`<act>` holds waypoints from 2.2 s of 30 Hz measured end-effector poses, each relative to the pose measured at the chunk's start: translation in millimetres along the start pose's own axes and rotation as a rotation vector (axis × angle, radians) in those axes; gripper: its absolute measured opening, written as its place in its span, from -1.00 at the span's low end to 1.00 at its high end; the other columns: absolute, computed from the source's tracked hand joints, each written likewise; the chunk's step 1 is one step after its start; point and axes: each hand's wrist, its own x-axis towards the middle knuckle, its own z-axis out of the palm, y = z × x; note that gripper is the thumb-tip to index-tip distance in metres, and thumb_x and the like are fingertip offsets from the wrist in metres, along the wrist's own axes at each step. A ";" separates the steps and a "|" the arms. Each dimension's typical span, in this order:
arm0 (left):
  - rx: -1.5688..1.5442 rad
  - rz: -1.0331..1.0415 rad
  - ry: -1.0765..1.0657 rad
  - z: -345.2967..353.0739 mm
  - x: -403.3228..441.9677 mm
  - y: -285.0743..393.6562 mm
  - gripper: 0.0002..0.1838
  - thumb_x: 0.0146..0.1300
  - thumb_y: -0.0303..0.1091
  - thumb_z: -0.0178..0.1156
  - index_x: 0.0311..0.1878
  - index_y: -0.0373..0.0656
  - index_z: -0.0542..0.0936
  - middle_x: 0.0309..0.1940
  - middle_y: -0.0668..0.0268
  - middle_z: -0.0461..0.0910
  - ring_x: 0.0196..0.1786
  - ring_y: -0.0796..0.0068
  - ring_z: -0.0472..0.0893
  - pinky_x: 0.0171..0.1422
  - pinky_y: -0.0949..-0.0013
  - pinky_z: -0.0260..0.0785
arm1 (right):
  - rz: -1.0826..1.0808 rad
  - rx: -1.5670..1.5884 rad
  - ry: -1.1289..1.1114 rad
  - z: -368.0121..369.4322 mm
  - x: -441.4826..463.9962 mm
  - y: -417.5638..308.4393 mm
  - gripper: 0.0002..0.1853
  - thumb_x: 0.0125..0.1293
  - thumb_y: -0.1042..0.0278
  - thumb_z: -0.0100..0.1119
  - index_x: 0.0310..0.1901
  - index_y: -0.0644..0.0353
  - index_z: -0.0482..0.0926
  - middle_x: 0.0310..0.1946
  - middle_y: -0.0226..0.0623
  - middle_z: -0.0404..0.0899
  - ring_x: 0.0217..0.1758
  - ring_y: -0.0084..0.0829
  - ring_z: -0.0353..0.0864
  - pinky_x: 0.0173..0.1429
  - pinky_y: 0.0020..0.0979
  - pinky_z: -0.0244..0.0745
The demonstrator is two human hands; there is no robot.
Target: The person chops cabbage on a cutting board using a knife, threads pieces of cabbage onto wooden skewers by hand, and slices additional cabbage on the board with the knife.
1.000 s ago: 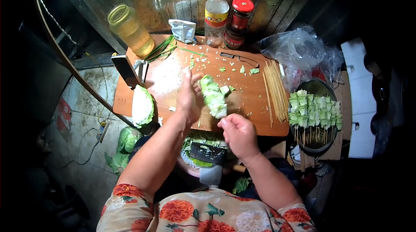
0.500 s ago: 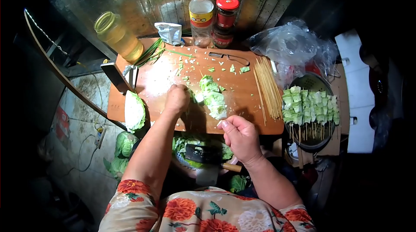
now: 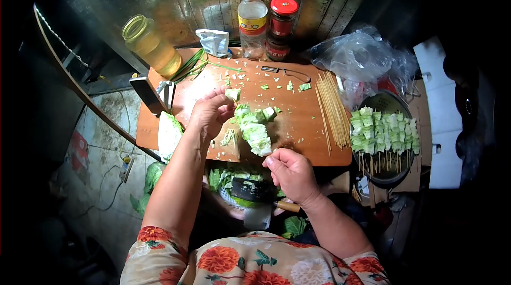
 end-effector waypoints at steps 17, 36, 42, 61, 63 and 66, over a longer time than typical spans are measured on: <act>0.150 0.203 0.069 11.2 -10.6 0.4 -0.67 0.17 -0.60 0.18 0.02 -0.17 0.49 -0.21 0.31 0.61 -0.25 0.49 0.64 -0.23 0.49 0.46 | -0.005 0.057 -0.045 7.8 3.0 2.9 -0.80 0.44 0.37 0.02 -0.31 0.29 0.53 -0.61 -0.53 0.40 -0.60 -0.76 0.29 -0.50 -0.67 0.20; 0.173 0.241 -0.045 27.3 -24.0 -11.8 -0.91 0.30 -0.43 0.12 -0.15 -0.10 0.53 -0.38 0.50 0.51 -0.41 0.72 0.45 -0.27 0.56 0.38 | -0.027 0.089 -0.016 1.1 0.4 8.1 -0.79 0.45 0.35 0.00 -0.32 0.27 0.52 -0.66 -0.55 0.36 -0.64 -0.77 0.25 -0.55 -0.67 0.14; 0.256 0.437 -0.091 34.1 -31.0 -3.3 -0.74 0.31 -0.39 0.11 0.06 -0.15 0.51 -0.25 0.44 0.53 -0.26 0.69 0.47 -0.14 0.57 0.36 | 0.041 0.037 -0.046 -0.1 1.2 2.6 -0.77 0.46 0.28 -0.01 -0.28 0.23 0.54 -0.65 -0.54 0.39 -0.65 -0.77 0.25 -0.60 -0.69 0.15; -0.296 0.084 -0.165 32.6 -44.2 -9.1 -0.73 0.25 -0.15 0.28 -0.06 0.04 0.47 -0.24 0.51 0.53 -0.31 0.66 0.53 -0.29 0.55 0.36 | 0.062 0.135 -0.072 8.4 3.7 4.8 -0.81 0.42 0.35 0.08 -0.28 0.29 0.57 -0.62 -0.46 0.46 -0.64 -0.72 0.33 -0.58 -0.67 0.23; -0.249 0.139 -0.097 28.3 -41.6 -12.7 -0.77 0.18 -0.21 0.29 -0.17 0.03 0.48 -0.31 0.50 0.50 -0.38 0.68 0.45 -0.38 0.56 0.30 | 0.038 0.083 -0.050 10.0 3.6 7.7 -0.81 0.40 0.34 0.10 -0.28 0.30 0.60 -0.62 -0.46 0.49 -0.65 -0.72 0.35 -0.58 -0.68 0.26; -0.264 0.118 0.000 29.4 -41.7 -14.5 -0.81 0.12 -0.25 0.28 -0.26 0.02 0.48 -0.36 0.49 0.47 -0.42 0.68 0.39 -0.47 0.57 0.24 | -0.010 -0.035 -0.017 12.5 2.5 11.5 -0.82 0.39 0.35 0.13 -0.28 0.29 0.61 -0.61 -0.48 0.51 -0.62 -0.74 0.39 -0.57 -0.69 0.29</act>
